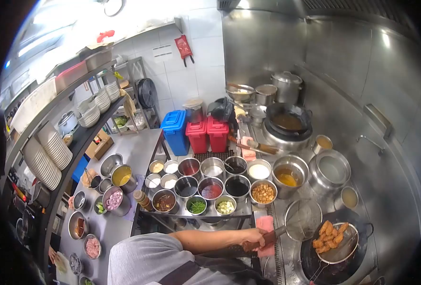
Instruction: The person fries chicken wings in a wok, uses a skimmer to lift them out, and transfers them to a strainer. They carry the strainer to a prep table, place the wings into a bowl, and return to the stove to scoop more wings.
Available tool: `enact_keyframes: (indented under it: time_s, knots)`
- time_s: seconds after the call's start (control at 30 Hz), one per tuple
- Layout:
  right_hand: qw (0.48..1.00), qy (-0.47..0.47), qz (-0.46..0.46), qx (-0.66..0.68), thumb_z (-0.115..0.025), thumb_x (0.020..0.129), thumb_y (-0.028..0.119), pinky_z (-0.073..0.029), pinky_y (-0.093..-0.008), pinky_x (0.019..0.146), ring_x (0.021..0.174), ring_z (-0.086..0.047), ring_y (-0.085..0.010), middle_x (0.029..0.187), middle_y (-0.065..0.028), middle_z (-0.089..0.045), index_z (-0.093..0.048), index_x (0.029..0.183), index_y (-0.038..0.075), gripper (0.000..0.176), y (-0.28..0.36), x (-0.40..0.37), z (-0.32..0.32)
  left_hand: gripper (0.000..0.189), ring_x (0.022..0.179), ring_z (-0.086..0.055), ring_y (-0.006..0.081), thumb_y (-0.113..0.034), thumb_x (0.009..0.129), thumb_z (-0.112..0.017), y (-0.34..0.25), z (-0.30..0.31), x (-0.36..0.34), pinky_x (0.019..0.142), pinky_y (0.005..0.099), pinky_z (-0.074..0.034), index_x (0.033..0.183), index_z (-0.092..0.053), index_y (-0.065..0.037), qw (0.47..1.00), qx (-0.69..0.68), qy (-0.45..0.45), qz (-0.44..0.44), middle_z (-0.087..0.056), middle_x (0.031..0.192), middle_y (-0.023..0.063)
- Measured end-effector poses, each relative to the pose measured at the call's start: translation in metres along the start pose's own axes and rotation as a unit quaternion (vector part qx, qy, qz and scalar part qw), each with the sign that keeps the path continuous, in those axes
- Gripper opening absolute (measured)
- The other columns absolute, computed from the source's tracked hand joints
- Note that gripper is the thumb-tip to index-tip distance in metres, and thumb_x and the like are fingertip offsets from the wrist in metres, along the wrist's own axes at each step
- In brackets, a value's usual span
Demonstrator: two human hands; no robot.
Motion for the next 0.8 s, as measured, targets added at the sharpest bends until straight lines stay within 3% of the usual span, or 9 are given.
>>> enact_keyframes:
  time_s: [0.03, 0.07, 0.13, 0.17, 0.2, 0.23, 0.3, 0.37, 0.8]
  knots:
    - [0.995, -0.007, 0.057, -0.084, -0.055, 0.085, 0.015, -0.03, -0.0277, 0.042, 0.045, -0.035, -0.0123, 0.059, -0.0046, -0.046, -0.056, 0.084, 0.008, 0.007, -0.019, 0.021, 0.007, 0.029, 0.045, -0.051, 0.018, 0.004, 0.067, -0.057, 0.0, -0.003, -0.003, 0.038, 0.0316, -0.042, 0.095, -0.056, -0.001, 1.0, 0.003, -0.02, -0.004, -0.05, 0.06, 0.0076]
    - [0.997, -0.005, 0.038, 0.067, -0.055, 0.086, 0.02, -0.033, -0.0296, 0.043, 0.045, -0.037, -0.0155, 0.06, -0.0071, -0.047, -0.058, 0.091, 0.008, 0.013, -0.052, 0.049, 0.014, 0.015, 0.036, -0.044, 0.0168, -0.001, 0.066, -0.058, 0.007, 0.001, 0.002, 0.03, 0.0312, -0.031, 0.081, -0.058, -0.001, 0.997, 0.052, -0.052, 0.02, -0.045, 0.051, 0.0061]
    - [0.992, 0.033, 0.082, 0.085, -0.052, 0.082, 0.004, -0.029, -0.0198, 0.036, 0.04, -0.035, -0.0042, 0.057, 0.0035, -0.043, -0.048, 0.126, -0.002, 0.044, -0.07, 0.06, 0.012, 0.009, 0.029, -0.034, 0.0146, -0.009, 0.071, -0.055, 0.025, 0.009, 0.02, 0.027, 0.0286, -0.019, 0.064, -0.054, -0.003, 0.993, 0.042, -0.013, 0.107, -0.043, 0.047, 0.0075]
    - [0.993, 0.052, 0.088, 0.052, -0.053, 0.085, 0.008, -0.031, -0.0193, 0.037, 0.04, -0.035, -0.0038, 0.057, 0.0039, -0.043, -0.045, 0.129, 0.0, 0.045, -0.059, 0.05, 0.009, 0.012, 0.031, -0.037, 0.0155, -0.011, 0.073, -0.056, 0.046, 0.02, 0.035, 0.027, 0.028, -0.02, 0.066, -0.056, -0.001, 0.994, 0.016, -0.021, 0.109, -0.047, 0.05, 0.0103]
    - [0.997, 0.04, 0.066, -0.001, -0.053, 0.086, 0.008, -0.032, -0.0198, 0.037, 0.039, -0.037, -0.0051, 0.057, 0.0034, -0.044, -0.044, 0.13, 0.001, 0.046, -0.071, 0.06, 0.013, 0.019, 0.047, -0.054, 0.017, -0.004, 0.069, -0.064, 0.034, 0.018, 0.024, 0.04, 0.0294, -0.04, 0.088, -0.063, -0.002, 0.996, -0.02, -0.024, 0.085, -0.055, 0.058, 0.0069]
    - [0.998, 0.045, 0.043, 0.026, -0.053, 0.086, 0.008, -0.035, -0.0219, 0.037, 0.039, -0.04, -0.0078, 0.057, 0.0017, -0.047, -0.045, 0.13, 0.002, 0.045, -0.039, 0.034, 0.001, 0.016, 0.045, -0.053, 0.0202, -0.01, 0.073, -0.062, 0.009, 0.001, 0.001, 0.036, 0.0303, -0.039, 0.076, -0.059, 0.004, 0.995, 0.048, -0.061, 0.058, -0.056, 0.058, 0.0127]
    - [0.998, 0.036, 0.009, 0.049, -0.053, 0.085, 0.008, -0.037, -0.0266, 0.036, 0.039, -0.044, -0.013, 0.057, -0.0027, -0.049, -0.046, 0.129, 0.003, 0.045, -0.046, 0.033, 0.003, 0.042, 0.05, -0.055, 0.0186, 0.001, 0.073, -0.06, 0.002, -0.001, -0.001, 0.043, 0.0306, -0.046, 0.114, -0.051, 0.001, 1.0, 0.008, -0.019, 0.022, -0.054, 0.063, 0.0091]
    - [0.994, 0.036, 0.005, 0.105, -0.054, 0.086, 0.008, -0.037, -0.0283, 0.033, 0.036, -0.046, -0.0148, 0.059, -0.0045, -0.052, -0.044, 0.13, 0.003, 0.046, -0.041, 0.022, -0.005, 0.056, 0.049, -0.055, 0.0184, 0.002, 0.073, -0.058, -0.004, -0.006, -0.003, 0.044, 0.0289, -0.046, 0.126, -0.041, -0.002, 0.999, 0.016, 0.013, 0.028, -0.053, 0.065, 0.0079]
    - [0.997, 0.067, 0.02, 0.035, -0.052, 0.086, 0.006, -0.038, -0.0259, 0.039, 0.041, -0.048, -0.01, 0.058, -0.0032, -0.053, -0.045, 0.131, 0.001, 0.046, 0.009, -0.027, -0.07, 0.054, 0.051, -0.056, 0.018, 0.005, 0.075, -0.056, -0.014, 0.005, -0.038, 0.044, 0.0281, -0.046, 0.126, -0.04, -0.001, 0.996, -0.078, 0.025, 0.027, -0.056, 0.068, 0.0098]
Point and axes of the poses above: each hand's wrist, its own x-axis towards the middle knuckle, its own z-axis out of the back of the hand, y = z × x, the point moved 3 cm from there along x, towards the middle knuckle
